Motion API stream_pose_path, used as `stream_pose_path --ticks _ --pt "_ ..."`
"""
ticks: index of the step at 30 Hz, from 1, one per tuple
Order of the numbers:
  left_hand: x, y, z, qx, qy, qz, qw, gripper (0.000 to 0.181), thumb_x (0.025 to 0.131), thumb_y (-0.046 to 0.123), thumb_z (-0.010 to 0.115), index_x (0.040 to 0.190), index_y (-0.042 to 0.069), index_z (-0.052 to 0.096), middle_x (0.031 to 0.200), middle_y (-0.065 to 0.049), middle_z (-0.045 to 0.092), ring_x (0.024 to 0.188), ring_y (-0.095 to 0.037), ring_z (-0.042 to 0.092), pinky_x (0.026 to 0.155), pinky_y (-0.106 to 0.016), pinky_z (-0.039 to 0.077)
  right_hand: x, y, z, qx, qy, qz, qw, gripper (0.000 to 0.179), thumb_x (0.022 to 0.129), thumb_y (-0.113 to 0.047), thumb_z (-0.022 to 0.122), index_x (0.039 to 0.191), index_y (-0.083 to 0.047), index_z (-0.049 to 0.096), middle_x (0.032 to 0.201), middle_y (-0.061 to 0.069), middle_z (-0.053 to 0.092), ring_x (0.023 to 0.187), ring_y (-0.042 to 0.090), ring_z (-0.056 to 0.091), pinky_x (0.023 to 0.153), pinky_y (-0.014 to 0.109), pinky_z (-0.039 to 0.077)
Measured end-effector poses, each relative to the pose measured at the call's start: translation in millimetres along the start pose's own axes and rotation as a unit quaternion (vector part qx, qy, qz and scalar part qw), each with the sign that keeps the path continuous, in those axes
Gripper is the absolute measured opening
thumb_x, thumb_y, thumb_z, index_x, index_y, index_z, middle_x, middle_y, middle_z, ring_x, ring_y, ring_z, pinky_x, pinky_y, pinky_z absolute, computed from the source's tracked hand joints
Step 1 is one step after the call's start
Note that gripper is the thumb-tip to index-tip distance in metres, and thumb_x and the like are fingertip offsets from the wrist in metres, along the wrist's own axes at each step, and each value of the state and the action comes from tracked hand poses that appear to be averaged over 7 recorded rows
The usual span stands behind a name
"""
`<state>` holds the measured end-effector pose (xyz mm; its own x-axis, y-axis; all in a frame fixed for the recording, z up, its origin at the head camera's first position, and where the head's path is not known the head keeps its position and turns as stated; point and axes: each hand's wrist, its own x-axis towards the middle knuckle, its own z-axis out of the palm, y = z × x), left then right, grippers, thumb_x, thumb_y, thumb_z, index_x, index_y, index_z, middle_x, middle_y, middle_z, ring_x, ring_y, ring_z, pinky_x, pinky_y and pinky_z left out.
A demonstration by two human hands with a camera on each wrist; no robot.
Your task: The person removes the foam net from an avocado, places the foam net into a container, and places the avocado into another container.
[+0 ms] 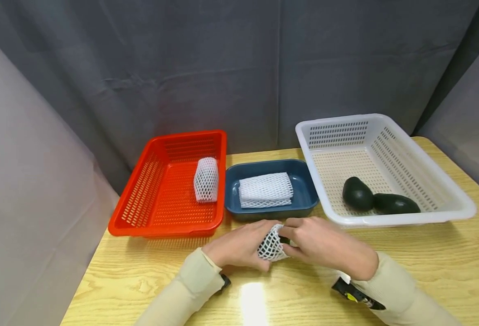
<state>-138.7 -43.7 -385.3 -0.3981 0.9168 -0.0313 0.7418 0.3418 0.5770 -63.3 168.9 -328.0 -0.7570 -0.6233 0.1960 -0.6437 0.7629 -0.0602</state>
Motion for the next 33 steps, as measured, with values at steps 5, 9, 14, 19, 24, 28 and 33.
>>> stream_pose_path --ticks 5,9,14,19,24,28,33 --pt "0.1 -0.8 -1.1 0.004 -0.009 0.007 0.9999 0.088 0.074 0.025 0.082 0.151 0.015 0.04 0.143 0.001 0.056 0.119 -0.008 0.057 0.11 -0.021 0.048 0.8 -2 0 0.003 -0.011 0.008 0.9999 0.015 0.082 -0.021 0.079 0.09 -0.014 0.067 0.081 -0.004 0.066 0.061 0.011 0.062 0.054 0.028 0.052" --pt "-0.3 -0.9 -1.6 -0.006 -0.013 0.003 0.9999 0.088 0.074 0.024 0.082 0.151 0.014 0.04 0.142 0.001 0.056 0.12 -0.007 0.056 0.111 -0.021 0.047 0.7 -4 1 0.005 -0.015 0.014 0.9998 0.018 0.08 -0.019 0.08 0.093 -0.014 0.069 0.085 -0.003 0.068 0.063 0.011 0.063 0.055 0.028 0.052" --pt "-0.5 -0.7 -1.1 -0.021 -0.015 -0.002 0.9997 0.084 0.074 0.023 0.082 0.148 0.014 0.042 0.134 0.001 0.058 0.112 -0.006 0.056 0.102 -0.017 0.049 -0.7 -3 5 0.008 -0.007 0.018 0.9998 0.023 0.076 -0.017 0.081 0.096 -0.012 0.069 0.085 -0.003 0.067 0.064 0.008 0.062 0.055 0.026 0.051" --pt "-0.7 -1.6 0.2 -0.023 -0.008 -0.009 0.9997 0.082 0.075 0.024 0.083 0.146 0.015 0.043 0.132 0.002 0.058 0.108 -0.006 0.057 0.098 -0.016 0.05 -1.1 -3 10 0.014 0.001 0.02 0.9997 0.027 0.077 -0.017 0.082 0.099 -0.011 0.07 0.087 -0.003 0.067 0.067 0.007 0.062 0.057 0.024 0.052" --pt "-1.3 -3.7 0.8 -0.023 0.002 -0.011 0.9997 0.081 0.074 0.025 0.083 0.145 0.015 0.044 0.13 0.001 0.058 0.106 -0.006 0.057 0.095 -0.015 0.05 0.8 -1 13 0.026 0.008 0.024 0.9994 0.028 0.078 -0.016 0.082 0.103 -0.01 0.071 0.09 -0.001 0.068 0.071 0.009 0.065 0.06 0.025 0.055" --pt "-1.2 -5.2 0.6 -0.024 0.006 -0.004 0.9997 0.08 0.075 0.026 0.083 0.144 0.015 0.045 0.13 0.001 0.059 0.107 -0.007 0.057 0.097 -0.015 0.05 2.0 0 16 0.024 0.011 0.026 0.9993 0.027 0.078 -0.018 0.082 0.102 -0.01 0.071 0.089 -0.002 0.068 0.071 0.008 0.064 0.06 0.025 0.054" --pt "-0.2 -6.7 0.2 -0.024 0.006 0.0 0.9997 0.077 0.075 0.026 0.083 0.142 0.016 0.045 0.128 0.002 0.058 0.107 -0.006 0.056 0.097 -0.015 0.05 2.6 1 17 0.027 0.008 0.028 0.9992 0.028 0.078 -0.018 0.082 0.103 -0.009 0.071 0.09 -0.002 0.068 0.072 0.008 0.064 0.061 0.024 0.055"
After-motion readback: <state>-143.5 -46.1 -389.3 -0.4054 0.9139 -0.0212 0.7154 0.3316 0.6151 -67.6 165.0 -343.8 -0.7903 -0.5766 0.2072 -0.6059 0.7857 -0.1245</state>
